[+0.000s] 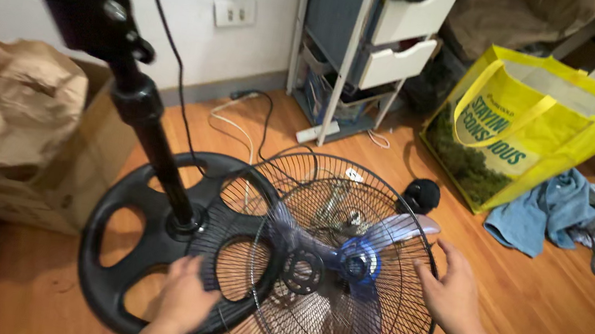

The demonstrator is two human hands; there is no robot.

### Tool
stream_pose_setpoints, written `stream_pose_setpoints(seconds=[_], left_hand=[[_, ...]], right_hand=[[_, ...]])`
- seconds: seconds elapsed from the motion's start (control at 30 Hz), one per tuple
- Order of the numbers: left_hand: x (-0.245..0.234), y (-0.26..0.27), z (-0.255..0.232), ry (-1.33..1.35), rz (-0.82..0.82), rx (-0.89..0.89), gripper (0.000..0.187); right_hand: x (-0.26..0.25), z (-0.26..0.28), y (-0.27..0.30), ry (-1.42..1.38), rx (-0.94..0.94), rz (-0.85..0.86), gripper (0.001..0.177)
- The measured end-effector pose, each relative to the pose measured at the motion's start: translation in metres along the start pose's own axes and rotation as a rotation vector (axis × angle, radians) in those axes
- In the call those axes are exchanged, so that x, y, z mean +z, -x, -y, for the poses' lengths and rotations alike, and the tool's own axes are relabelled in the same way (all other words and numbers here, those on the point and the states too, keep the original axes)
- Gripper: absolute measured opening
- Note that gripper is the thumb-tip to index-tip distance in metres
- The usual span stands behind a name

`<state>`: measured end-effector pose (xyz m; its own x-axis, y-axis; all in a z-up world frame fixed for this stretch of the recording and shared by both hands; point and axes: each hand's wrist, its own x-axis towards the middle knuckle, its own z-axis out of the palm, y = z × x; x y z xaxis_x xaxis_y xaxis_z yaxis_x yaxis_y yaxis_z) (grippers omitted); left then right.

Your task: The person reassembles a standing electric fan by attaching the rear grille, inserting and securing the fan blades, and then attaching the front grille. The person uses their hands to align and tighten the components.

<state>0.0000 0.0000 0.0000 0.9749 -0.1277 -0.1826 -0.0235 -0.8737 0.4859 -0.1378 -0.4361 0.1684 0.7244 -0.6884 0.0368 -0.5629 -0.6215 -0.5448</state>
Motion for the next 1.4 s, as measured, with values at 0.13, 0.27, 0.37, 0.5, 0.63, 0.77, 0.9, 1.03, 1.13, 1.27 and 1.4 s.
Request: stream_pose_setpoints(seconds=[0.13, 0.27, 0.37, 0.5, 0.63, 0.77, 0.9, 1.03, 1.13, 1.27, 1.4], left_hand=[[0.020, -0.010, 0.034, 0.026, 0.173, -0.416, 0.093], [0.056, -0.014, 0.070, 0.078, 0.033, -0.403, 0.089], [0.082, -0.012, 0.083, 0.329, 0.026, -0.392, 0.064], [0.094, -0.009, 0.084, 0.438, 0.008, -0.451, 0.051], [0.098, -0.013, 0.095, 0.717, 0.106, -0.516, 0.046], [0.101, -0.012, 0.103, 1.193, 0.117, -0.394, 0.036], [0.070, -0.013, 0.080, 1.318, 0.101, -0.347, 0.034], [0.009, -0.017, 0.024, 1.015, -0.100, -0.279, 0.039], [-0.044, -0.005, -0.028, 0.789, -0.312, -0.005, 0.042], [-0.108, 0.030, -0.104, 0.784, -0.475, 0.150, 0.060], [-0.167, 0.084, -0.155, 0.848, -0.639, 0.223, 0.069]], right_hand=[[0.024, -0.066, -0.008, 0.033, 0.001, -0.046, 0.070], [0.051, -0.101, -0.007, -0.216, 0.126, -0.009, 0.061], [0.060, -0.110, -0.007, -0.422, 0.286, 0.082, 0.052], [0.069, -0.102, 0.000, -0.669, 0.369, 0.124, 0.044], [0.067, -0.094, 0.003, -0.668, 0.336, 0.060, 0.044], [0.059, -0.094, 0.005, -0.703, 0.348, 0.018, 0.044], [0.036, -0.096, 0.007, -0.736, 0.316, -0.042, 0.043], [0.009, -0.099, 0.003, -0.827, 0.321, -0.133, 0.044], [-0.012, -0.117, 0.000, -0.921, 0.267, -0.195, 0.044], [-0.028, -0.144, -0.027, -1.024, 0.168, -0.234, 0.055], [-0.043, -0.140, -0.058, -1.100, 0.228, -0.238, 0.074]])
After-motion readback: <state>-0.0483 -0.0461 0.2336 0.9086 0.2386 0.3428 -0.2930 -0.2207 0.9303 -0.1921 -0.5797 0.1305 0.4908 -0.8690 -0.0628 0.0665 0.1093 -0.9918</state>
